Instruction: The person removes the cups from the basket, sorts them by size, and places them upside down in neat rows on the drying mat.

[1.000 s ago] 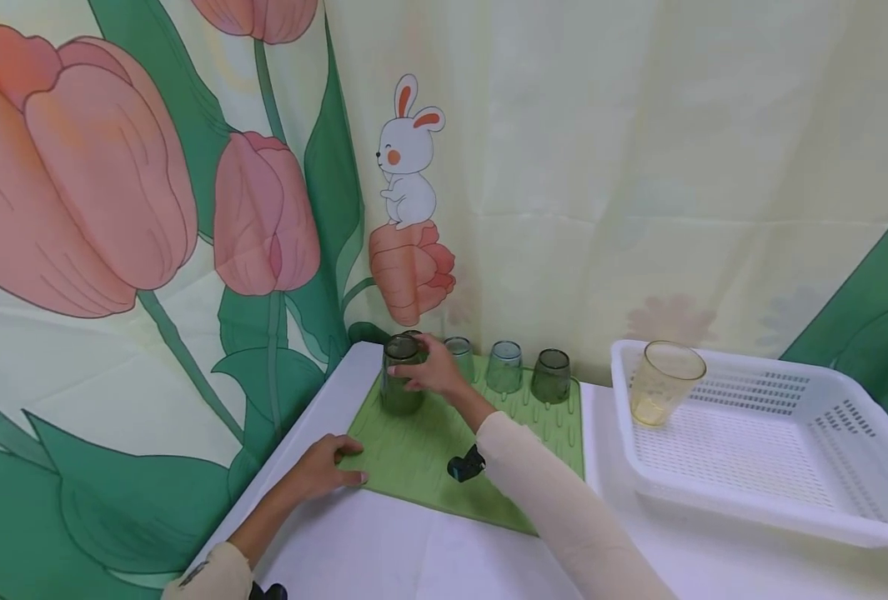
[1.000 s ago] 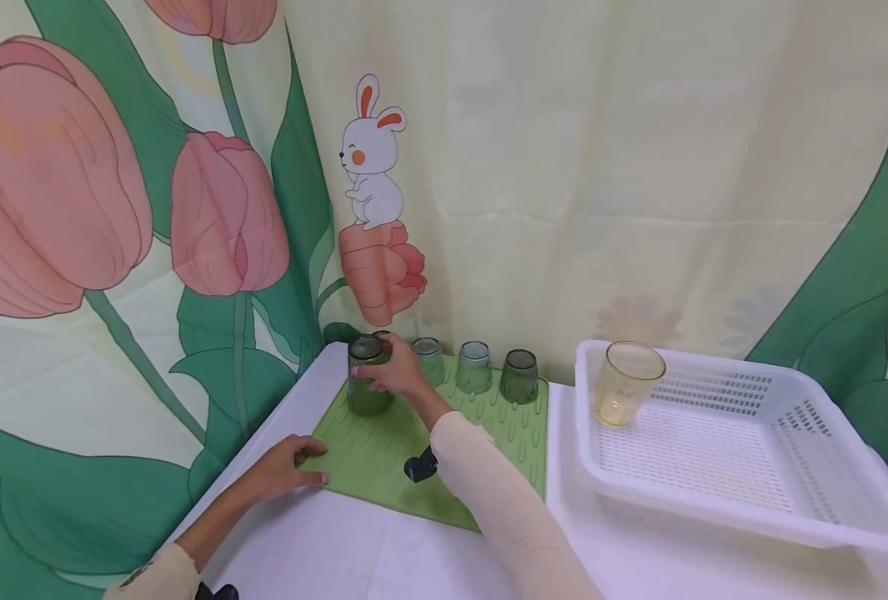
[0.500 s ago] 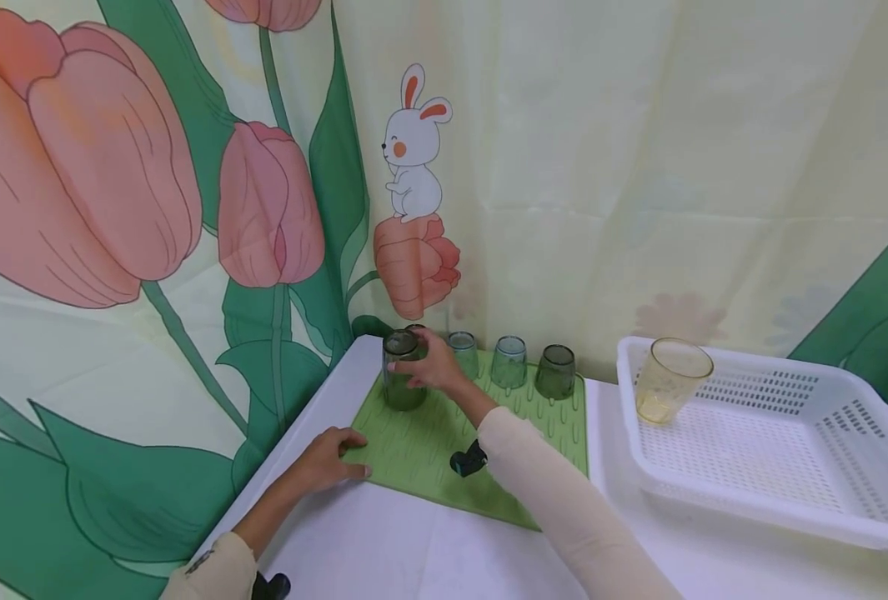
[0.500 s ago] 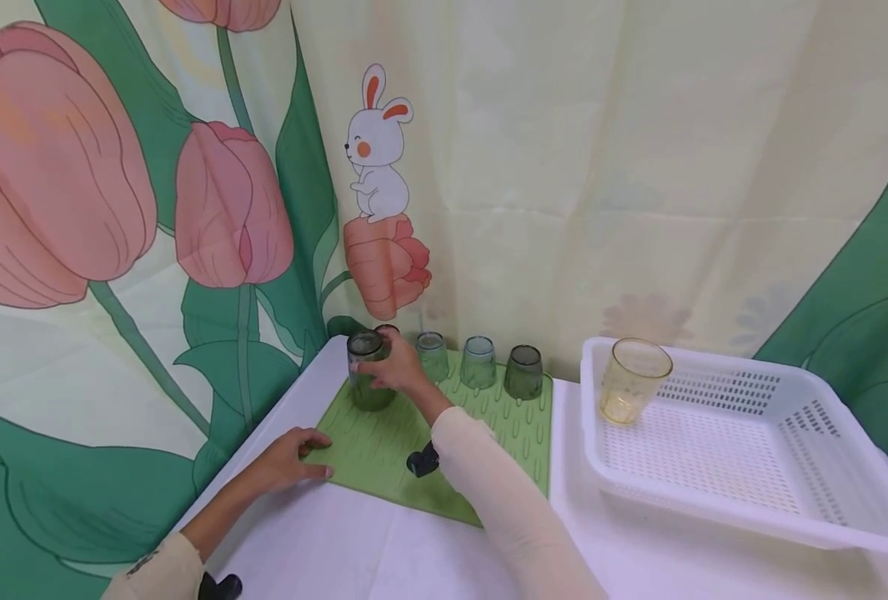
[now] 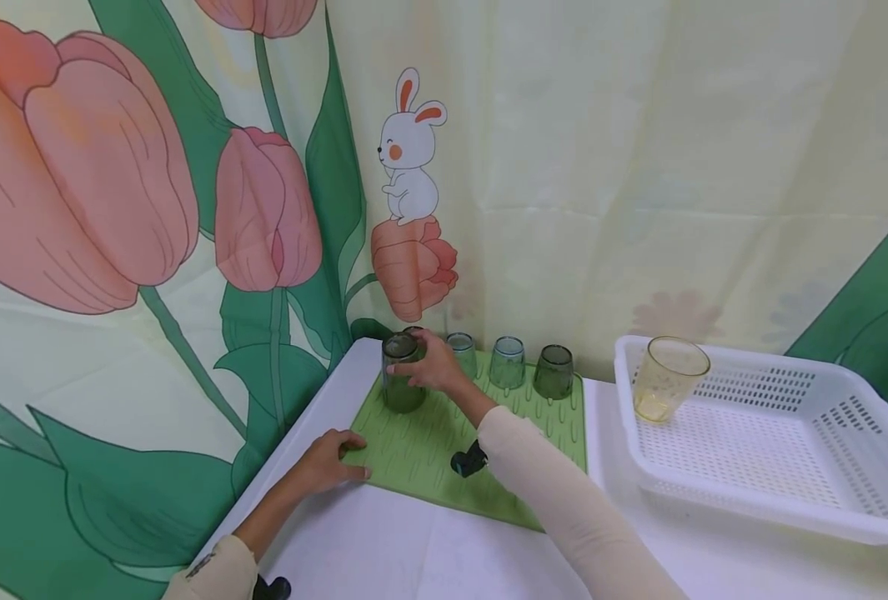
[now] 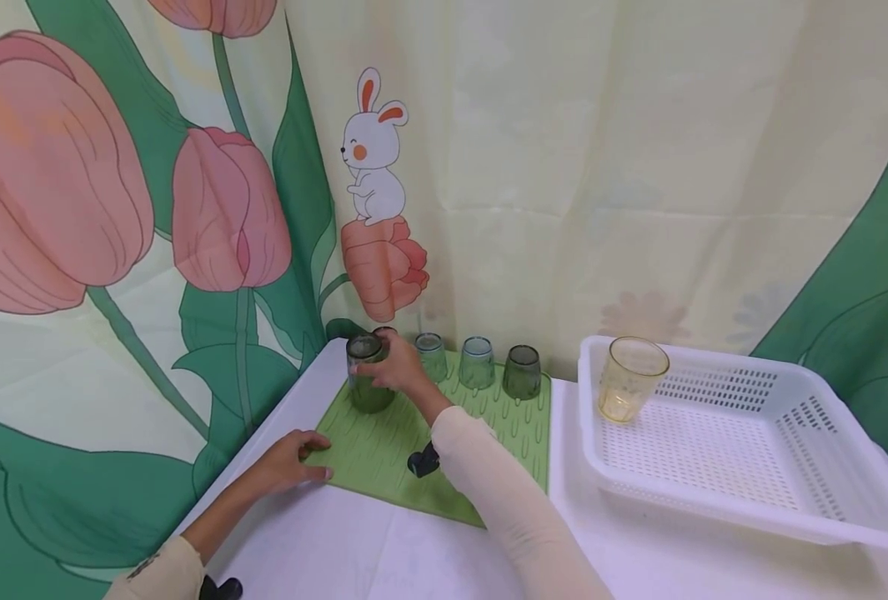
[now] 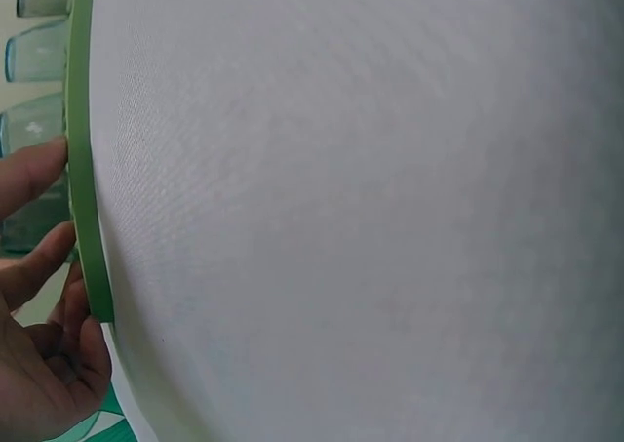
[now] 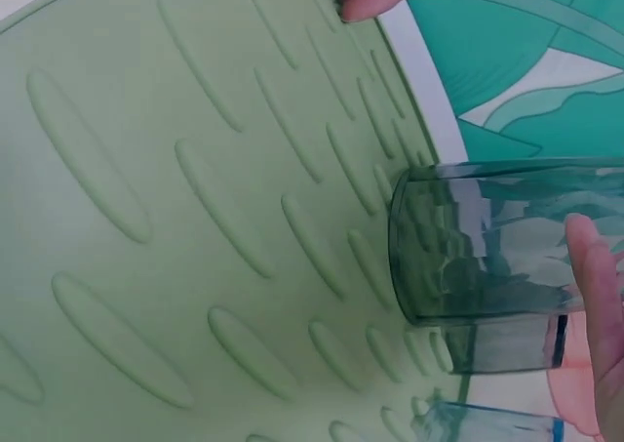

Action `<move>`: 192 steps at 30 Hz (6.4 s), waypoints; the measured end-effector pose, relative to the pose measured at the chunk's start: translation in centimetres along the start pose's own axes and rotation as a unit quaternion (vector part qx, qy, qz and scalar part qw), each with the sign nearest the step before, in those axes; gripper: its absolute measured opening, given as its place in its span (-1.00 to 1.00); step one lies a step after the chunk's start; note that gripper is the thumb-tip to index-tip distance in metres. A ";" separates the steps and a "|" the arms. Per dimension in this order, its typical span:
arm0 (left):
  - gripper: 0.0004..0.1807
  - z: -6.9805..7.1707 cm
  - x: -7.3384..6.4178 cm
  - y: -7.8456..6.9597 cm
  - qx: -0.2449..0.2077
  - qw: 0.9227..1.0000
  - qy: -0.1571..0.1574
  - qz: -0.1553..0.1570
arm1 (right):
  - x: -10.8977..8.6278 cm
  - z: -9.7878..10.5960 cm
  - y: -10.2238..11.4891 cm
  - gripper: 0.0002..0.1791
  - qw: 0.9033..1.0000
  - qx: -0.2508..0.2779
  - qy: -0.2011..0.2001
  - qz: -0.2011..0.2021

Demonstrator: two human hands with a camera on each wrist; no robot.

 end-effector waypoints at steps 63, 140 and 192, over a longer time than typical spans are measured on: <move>-0.47 -5.5 2.0 -14.2 -0.181 0.966 0.133 -0.126 | -18.5 19.0 -0.9 -0.30 0.998 -0.022 0.012 0.057; -0.49 -8.4 3.7 -25.4 -0.216 0.937 0.167 -0.220 | -18.5 35.3 -5.9 0.04 0.967 -0.224 -0.070 -0.096; -0.17 -5.4 -1.8 -31.1 -0.210 0.922 0.106 -0.307 | -26.1 22.6 -0.2 -0.09 0.995 0.053 0.047 0.064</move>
Point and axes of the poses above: each hand's wrist, its own x-axis towards the middle knuckle, its own z-axis out of the back of the hand, y = z × x, the point moved 4 cm from there along x, towards the middle knuckle, and after that the axes turned 7 degrees about -y, right-handed, at the moved point
